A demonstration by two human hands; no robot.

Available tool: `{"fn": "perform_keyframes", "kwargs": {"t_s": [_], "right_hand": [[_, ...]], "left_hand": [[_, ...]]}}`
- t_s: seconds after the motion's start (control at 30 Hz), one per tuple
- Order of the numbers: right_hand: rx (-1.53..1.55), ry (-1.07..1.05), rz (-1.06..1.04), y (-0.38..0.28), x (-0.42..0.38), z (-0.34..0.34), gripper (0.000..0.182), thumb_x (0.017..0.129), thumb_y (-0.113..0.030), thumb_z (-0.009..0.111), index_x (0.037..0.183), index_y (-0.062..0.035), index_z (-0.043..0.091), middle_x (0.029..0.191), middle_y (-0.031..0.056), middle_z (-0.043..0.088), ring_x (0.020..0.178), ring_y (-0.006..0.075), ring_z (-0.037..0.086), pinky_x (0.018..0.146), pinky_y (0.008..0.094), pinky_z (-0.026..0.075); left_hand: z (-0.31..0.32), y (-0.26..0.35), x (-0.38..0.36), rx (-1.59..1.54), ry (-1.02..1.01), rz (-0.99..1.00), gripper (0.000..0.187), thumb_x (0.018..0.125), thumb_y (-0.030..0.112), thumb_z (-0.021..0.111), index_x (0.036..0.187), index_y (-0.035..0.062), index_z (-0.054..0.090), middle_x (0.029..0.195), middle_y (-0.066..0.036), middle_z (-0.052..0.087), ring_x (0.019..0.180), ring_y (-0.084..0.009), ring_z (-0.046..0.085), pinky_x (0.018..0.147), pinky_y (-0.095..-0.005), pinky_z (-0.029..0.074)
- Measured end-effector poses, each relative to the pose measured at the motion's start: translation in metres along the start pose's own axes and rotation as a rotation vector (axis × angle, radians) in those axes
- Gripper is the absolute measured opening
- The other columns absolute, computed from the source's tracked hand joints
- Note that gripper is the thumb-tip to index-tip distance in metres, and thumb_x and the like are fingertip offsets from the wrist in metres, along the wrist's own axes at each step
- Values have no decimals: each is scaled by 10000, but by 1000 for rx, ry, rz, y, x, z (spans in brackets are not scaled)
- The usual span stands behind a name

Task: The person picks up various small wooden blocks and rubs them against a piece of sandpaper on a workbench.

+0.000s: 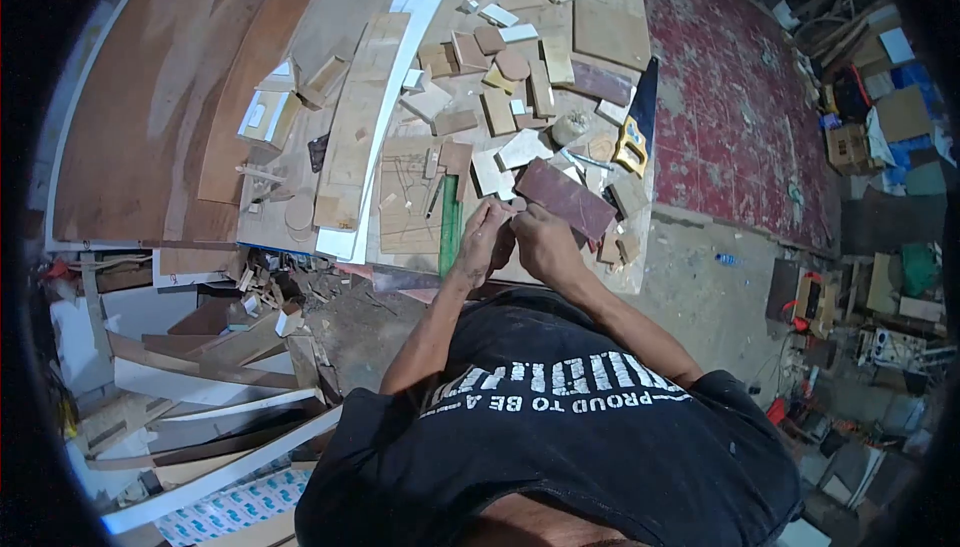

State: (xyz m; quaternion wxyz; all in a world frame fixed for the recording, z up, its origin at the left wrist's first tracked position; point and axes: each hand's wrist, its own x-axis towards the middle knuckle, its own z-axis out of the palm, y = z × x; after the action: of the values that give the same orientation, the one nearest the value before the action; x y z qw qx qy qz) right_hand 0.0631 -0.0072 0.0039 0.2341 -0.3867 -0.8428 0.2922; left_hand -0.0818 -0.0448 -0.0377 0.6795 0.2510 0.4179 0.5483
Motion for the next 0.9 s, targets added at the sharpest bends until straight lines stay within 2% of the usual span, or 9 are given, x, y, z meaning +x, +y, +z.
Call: {"fn": "perform_keyframes", "kwargs": {"t_s": [0.1,0.13,0.2,0.3,0.4,0.43,0.6,0.7,0.9], "right_hand": [[-21,-64,100,-3,-17,15,69,781,-29,543,834,12,558,770,207,543,715,407,575,628,486,458],[-112,-105,138,7,-24,26,116,778,-45,557,869,25,569,833,218,567,750,410,598,654,483,483],[-205,-156,190,16,-34,44,164,774,-61,571,904,39,581,895,228,591,785,413,621,679,480,508],[-223,-257,360,16,-46,58,177,782,-67,566,913,49,588,885,226,591,796,404,627,677,486,516],[-308,-246,276,12,-66,74,184,778,-84,575,898,55,587,881,227,594,778,408,626,683,480,521],[-350,-296,248,14,-71,76,182,766,-87,588,907,27,595,920,207,594,792,405,626,712,484,512],[-42,-299,153,53,-76,58,111,766,-68,604,861,-11,616,828,196,582,771,411,604,678,482,485],[-66,-35,252,17,-84,49,132,785,-104,587,896,-35,607,864,188,589,781,406,610,676,479,490],[-293,-255,-70,22,-87,20,114,789,-112,594,881,-46,609,875,177,599,763,392,620,670,469,503]], "left_hand": [[-25,-52,0,200,57,-101,311,1041,305,400,1063,59,588,760,-5,541,585,-72,475,550,-251,442],[-34,-76,1,493,91,61,338,1041,276,395,1123,7,583,880,-82,636,818,-182,618,742,-310,496],[-39,-90,-6,807,143,326,251,993,176,492,1163,9,570,945,-63,642,855,-163,631,739,-283,488],[-50,-107,-24,695,-67,15,363,924,61,524,1281,12,478,1098,-140,642,1049,-243,627,856,-346,476],[-50,-112,-38,794,-146,83,489,865,-26,508,1338,45,408,1150,-191,618,1067,-297,622,874,-371,469],[-44,-115,-38,860,-184,89,606,786,-44,583,1334,52,342,1093,-281,591,1082,-444,572,878,-463,469],[-35,-105,-45,915,31,240,424,870,37,538,1273,49,409,1059,-268,596,1030,-460,580,842,-452,476],[-26,-102,-40,703,74,190,417,884,67,521,1288,44,417,1074,-259,602,1056,-442,578,851,-453,476],[23,-83,-75,948,71,204,496,838,11,581,1294,67,395,1075,-229,611,1062,-399,594,879,-416,457]]}}
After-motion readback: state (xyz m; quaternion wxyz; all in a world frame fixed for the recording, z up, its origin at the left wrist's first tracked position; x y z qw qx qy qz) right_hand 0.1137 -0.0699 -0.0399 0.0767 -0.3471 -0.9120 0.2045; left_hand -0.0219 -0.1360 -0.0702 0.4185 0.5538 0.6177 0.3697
